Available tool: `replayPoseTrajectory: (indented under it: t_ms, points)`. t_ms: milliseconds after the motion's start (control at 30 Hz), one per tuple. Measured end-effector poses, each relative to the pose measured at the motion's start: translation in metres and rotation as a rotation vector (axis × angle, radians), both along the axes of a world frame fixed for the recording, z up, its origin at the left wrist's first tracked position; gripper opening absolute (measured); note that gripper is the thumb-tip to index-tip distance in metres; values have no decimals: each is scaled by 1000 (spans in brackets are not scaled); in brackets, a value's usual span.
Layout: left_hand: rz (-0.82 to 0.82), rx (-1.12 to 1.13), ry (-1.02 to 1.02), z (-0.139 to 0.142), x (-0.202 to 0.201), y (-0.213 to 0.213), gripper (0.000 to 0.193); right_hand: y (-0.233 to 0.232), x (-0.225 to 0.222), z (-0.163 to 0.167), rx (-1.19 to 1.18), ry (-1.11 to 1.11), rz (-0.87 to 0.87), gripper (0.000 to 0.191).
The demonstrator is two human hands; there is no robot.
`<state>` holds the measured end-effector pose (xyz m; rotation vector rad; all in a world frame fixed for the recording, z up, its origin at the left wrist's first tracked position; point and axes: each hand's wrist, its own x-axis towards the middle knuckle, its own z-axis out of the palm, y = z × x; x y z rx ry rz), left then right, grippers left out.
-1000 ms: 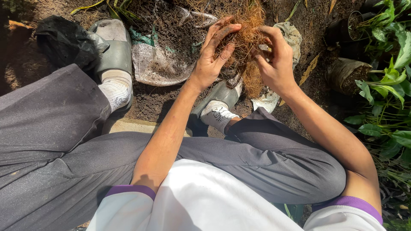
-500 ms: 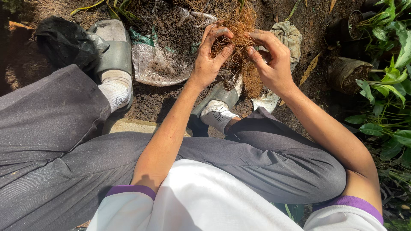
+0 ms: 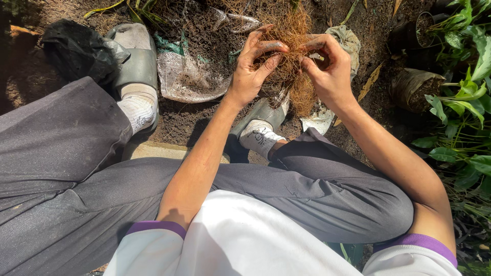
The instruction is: The person sits on the ground and works a seedling's root ball, teasing apart the coconut coir and roots by hand and pulling away loose fibers. They turn the root ball over and continue separating the coir mat around the roots.
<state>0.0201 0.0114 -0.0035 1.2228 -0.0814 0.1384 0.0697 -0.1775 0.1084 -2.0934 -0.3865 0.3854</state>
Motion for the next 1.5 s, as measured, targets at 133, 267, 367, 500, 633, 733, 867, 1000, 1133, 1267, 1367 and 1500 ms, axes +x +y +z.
replayPoseTrajectory:
  t_ms: [133,267,367,500,633,733,867,1000,1133,1267,1367,1500]
  points:
    - [22,84,2,1,-1,3,18,-1,-3,0,81,92,-23,25]
    - [33,56,-28,4,-1,6,16,-3,-4,6,204,194,-31,33]
    - [7,30,-34,7,-1,7,18,1,-3,8,92,159,-43,28]
    - [44,212,-70,10,-1,8,19,10,-3,11,5,117,-80,30]
    - [54,270,-103,10,0,8,22,12,-6,13,-123,-235,17,23]
    - [30,290,-107,12,0,9,28,9,-9,14,-67,-314,48,21]
    - [32,368,-127,15,-1,9,33,10,-10,13,-44,-290,50,23]
    - [38,426,-131,18,-2,9,37,11,-9,14,-70,-312,47,22]
    - [24,448,-139,18,-4,9,47,13,-9,17,-74,-320,73,21]
    - [-6,438,-128,17,-5,10,60,16,-8,21,-55,-284,79,22]
    - [-7,423,-130,15,-3,12,63,17,-8,26,47,-201,167,32]
    - [-14,439,-129,12,-3,15,65,17,-6,25,-28,-271,227,39]
